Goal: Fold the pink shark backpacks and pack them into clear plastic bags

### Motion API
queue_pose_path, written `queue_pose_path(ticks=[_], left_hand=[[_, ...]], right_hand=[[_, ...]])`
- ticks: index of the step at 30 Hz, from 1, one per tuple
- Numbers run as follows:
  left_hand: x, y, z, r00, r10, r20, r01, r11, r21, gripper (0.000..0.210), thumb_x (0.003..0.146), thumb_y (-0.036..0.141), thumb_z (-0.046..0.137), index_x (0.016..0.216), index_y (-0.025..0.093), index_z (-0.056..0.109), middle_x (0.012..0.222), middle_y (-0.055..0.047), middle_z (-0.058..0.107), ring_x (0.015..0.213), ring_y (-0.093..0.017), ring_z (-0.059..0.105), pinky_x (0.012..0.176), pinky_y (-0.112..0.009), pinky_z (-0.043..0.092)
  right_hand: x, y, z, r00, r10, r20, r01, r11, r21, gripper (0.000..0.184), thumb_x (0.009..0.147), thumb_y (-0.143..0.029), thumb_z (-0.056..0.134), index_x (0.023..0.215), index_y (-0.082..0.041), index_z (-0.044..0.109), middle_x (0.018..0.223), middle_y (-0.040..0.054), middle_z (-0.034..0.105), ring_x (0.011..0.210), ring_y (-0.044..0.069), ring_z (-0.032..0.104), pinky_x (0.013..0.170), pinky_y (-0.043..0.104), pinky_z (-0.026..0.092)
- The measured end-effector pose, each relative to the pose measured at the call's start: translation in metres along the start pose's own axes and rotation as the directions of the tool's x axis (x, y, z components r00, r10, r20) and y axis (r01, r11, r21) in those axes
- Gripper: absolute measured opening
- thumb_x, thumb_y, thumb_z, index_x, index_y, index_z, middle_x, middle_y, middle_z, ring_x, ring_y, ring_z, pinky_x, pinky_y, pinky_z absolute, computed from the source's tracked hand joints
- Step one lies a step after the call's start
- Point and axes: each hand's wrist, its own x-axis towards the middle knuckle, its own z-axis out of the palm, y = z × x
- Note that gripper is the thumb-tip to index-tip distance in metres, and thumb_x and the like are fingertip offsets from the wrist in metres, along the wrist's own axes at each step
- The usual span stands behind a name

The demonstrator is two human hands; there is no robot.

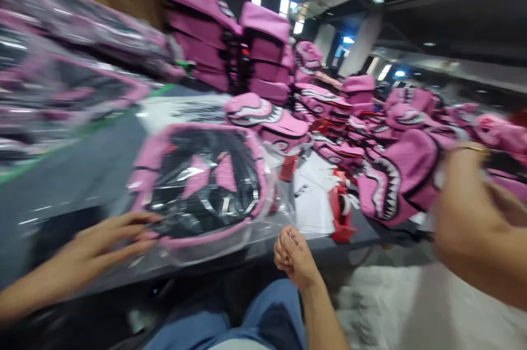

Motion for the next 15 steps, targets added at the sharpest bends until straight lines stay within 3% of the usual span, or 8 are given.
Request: queue_pose_path(ticks=[2,4,6,8,9,11,13,15], left_hand=[[-0.001,0.005,-0.01,0.992,-0.079,0.093,0.083,0.996,-0.034,0.045,0.087,0.065,0.053,0.08,0.027,0.075,0.124,-0.001,0.07,0.107,-0.023,0.065,0.097,-0.036,0.048],[0.004,0.01,-0.014,0.986,-0.121,0.117,0.125,0.992,-0.03,0.035,0.085,0.057,0.058,0.079,0.026,0.073,0.125,-0.002,0.07,0.111,-0.024,0.063,0.1,-0.038,0.045],[0.009,0.013,-0.015,0.983,-0.141,0.121,0.142,0.99,-0.005,0.026,0.084,0.049,0.061,0.078,0.026,0.072,0.123,-0.001,0.07,0.114,-0.024,0.061,0.101,-0.039,0.042],[0.01,0.015,-0.013,0.981,-0.153,0.121,0.152,0.988,0.018,0.021,0.084,0.043,0.062,0.077,0.026,0.071,0.123,0.0,0.069,0.114,-0.025,0.061,0.101,-0.04,0.041],[0.01,0.016,-0.012,0.98,-0.158,0.117,0.157,0.987,0.02,0.019,0.083,0.04,0.061,0.076,0.025,0.071,0.123,0.0,0.069,0.114,-0.025,0.061,0.101,-0.04,0.04],[0.009,0.015,-0.009,0.983,-0.157,0.099,0.159,0.987,-0.011,0.02,0.084,0.039,0.06,0.074,0.024,0.069,0.123,-0.001,0.069,0.112,-0.024,0.061,0.099,-0.04,0.041],[0.008,0.014,-0.009,0.986,-0.142,0.085,0.147,0.988,-0.054,0.023,0.086,0.042,0.059,0.072,0.024,0.067,0.122,-0.001,0.069,0.109,-0.023,0.062,0.097,-0.038,0.043],[0.008,0.012,-0.009,0.989,-0.123,0.076,0.129,0.989,-0.077,0.027,0.087,0.045,0.058,0.072,0.024,0.066,0.121,-0.001,0.07,0.107,-0.022,0.062,0.094,-0.036,0.044]], right_hand=[[0.017,-0.023,0.044,0.955,-0.022,0.297,0.084,0.977,-0.198,0.049,0.086,-0.065,0.07,0.078,-0.023,0.046,0.06,-0.0094,0.037,0.05,0.007,0.026,0.046,0.019,0.024],[0.043,-0.039,0.086,0.843,-0.04,0.537,0.308,0.854,-0.42,0.039,0.091,-0.053,0.07,0.077,-0.021,0.052,0.065,-0.0071,0.043,0.057,0.008,0.034,0.054,0.021,0.029],[0.074,-0.044,0.126,0.701,-0.007,0.713,0.565,0.617,-0.548,0.024,0.094,-0.035,0.069,0.078,-0.02,0.057,0.069,-0.006,0.049,0.063,0.009,0.042,0.059,0.022,0.03],[0.106,-0.039,0.157,0.625,0.091,0.775,0.719,0.319,-0.618,0.015,0.091,-0.023,0.072,0.081,-0.021,0.061,0.072,-0.0053,0.056,0.068,0.011,0.049,0.061,0.024,0.027],[0.12,-0.036,0.167,0.632,0.14,0.762,0.74,0.181,-0.647,0.013,0.089,-0.022,0.075,0.084,-0.022,0.063,0.073,-0.0047,0.059,0.07,0.012,0.053,0.06,0.024,0.026],[0.144,-0.034,0.176,0.708,0.186,0.681,0.694,-0.007,-0.72,0.023,0.084,-0.03,0.082,0.097,-0.024,0.065,0.074,-0.0041,0.063,0.072,0.015,0.057,0.059,0.025,0.023],[0.155,-0.038,0.171,0.808,0.145,0.571,0.584,-0.076,-0.808,0.041,0.079,-0.037,0.087,0.11,-0.025,0.063,0.073,-0.0048,0.064,0.07,0.016,0.059,0.058,0.025,0.023],[0.151,-0.042,0.162,0.877,0.034,0.479,0.48,-0.06,-0.875,0.04,0.08,-0.037,0.086,0.109,-0.024,0.061,0.073,-0.0052,0.064,0.068,0.015,0.059,0.059,0.024,0.026]])
